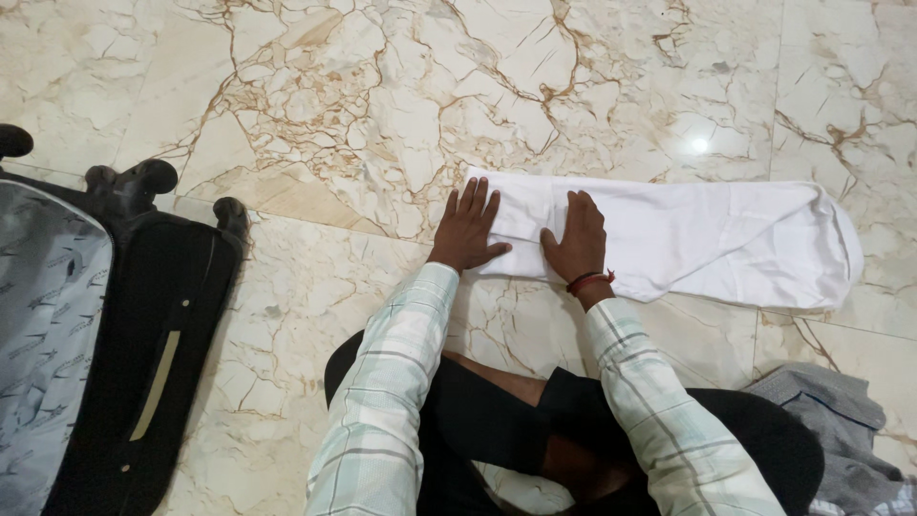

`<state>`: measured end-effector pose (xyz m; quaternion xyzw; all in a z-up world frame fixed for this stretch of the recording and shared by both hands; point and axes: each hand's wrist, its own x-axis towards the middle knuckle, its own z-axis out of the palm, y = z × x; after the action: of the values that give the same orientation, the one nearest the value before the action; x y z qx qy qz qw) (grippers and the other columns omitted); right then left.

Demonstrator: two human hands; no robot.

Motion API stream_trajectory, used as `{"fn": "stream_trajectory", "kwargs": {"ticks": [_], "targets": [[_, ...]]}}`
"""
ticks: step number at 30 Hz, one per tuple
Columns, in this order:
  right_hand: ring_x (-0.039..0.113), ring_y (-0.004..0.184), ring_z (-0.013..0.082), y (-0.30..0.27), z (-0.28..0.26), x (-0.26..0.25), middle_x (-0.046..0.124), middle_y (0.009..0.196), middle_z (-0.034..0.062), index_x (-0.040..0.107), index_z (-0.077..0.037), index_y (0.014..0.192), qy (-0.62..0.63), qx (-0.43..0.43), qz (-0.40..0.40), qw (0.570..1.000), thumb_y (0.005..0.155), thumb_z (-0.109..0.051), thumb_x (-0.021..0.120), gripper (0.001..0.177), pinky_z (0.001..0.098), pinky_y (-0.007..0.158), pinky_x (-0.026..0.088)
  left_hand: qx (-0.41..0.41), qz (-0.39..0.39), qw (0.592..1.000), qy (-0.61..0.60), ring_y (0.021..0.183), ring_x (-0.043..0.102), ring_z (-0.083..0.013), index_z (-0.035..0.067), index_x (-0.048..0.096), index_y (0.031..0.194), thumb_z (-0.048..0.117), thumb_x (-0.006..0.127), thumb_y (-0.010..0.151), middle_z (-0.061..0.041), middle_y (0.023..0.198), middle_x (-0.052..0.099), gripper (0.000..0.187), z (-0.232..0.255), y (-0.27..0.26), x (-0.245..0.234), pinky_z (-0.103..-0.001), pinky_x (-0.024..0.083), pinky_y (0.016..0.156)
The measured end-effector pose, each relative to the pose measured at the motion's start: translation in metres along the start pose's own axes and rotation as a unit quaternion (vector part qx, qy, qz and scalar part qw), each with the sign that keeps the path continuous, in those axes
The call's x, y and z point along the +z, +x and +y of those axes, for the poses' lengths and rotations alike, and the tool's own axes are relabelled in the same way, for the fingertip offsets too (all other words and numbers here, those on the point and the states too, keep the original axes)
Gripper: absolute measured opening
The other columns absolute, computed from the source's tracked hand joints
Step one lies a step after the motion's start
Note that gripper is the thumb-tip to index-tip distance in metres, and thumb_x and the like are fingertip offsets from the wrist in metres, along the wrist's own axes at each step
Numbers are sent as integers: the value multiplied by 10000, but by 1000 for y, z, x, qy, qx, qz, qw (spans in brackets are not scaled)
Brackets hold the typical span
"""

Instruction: The person folds a white long-sleeved shirt by hand on the floor, tucking the sleeves and sides into the main body before rolling it into a compact bundle.

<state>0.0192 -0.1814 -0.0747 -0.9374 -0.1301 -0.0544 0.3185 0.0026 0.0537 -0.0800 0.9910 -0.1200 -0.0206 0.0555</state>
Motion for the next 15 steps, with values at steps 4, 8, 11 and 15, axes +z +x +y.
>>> {"fn": "stream_trajectory", "kwargs": {"ticks": [4,8,11,15], "targets": [[382,1462,452,5,-29,1,422,1553,291,468,35,1455,-17,-188,59,980,911,-248,748,674,540,1214,332,12,19,1000,-8,1562,136,-375,62,288,1605,761,607,819,-223,1674,196,1099,-2,3,3,-562,143,1243],[363,1491,424,10,-45,21,420,1570,256,498,38,1452,3,-233,-5,972,947,-255,685,613,533,1235,309,42,62,996,43,1576,161,-367,93,358,1584,648,620,850,-194,1688,226,957,-7,10,24,-534,141,1265],[356,1495,400,15,-44,37,426,1583,215,498,29,1458,-38,-245,-59,967,968,-315,639,615,532,1229,278,56,83,990,96,1591,185,-345,114,382,1588,549,651,842,-167,1705,255,904,-12,16,35,-516,155,1279],[351,1513,375,17,-28,45,408,1604,205,467,31,1486,-57,-222,-67,971,982,-396,582,671,530,1237,252,28,66,997,-26,1565,187,-371,84,346,1575,599,737,739,-194,1664,263,1056,-15,14,27,-539,175,1249]]}}
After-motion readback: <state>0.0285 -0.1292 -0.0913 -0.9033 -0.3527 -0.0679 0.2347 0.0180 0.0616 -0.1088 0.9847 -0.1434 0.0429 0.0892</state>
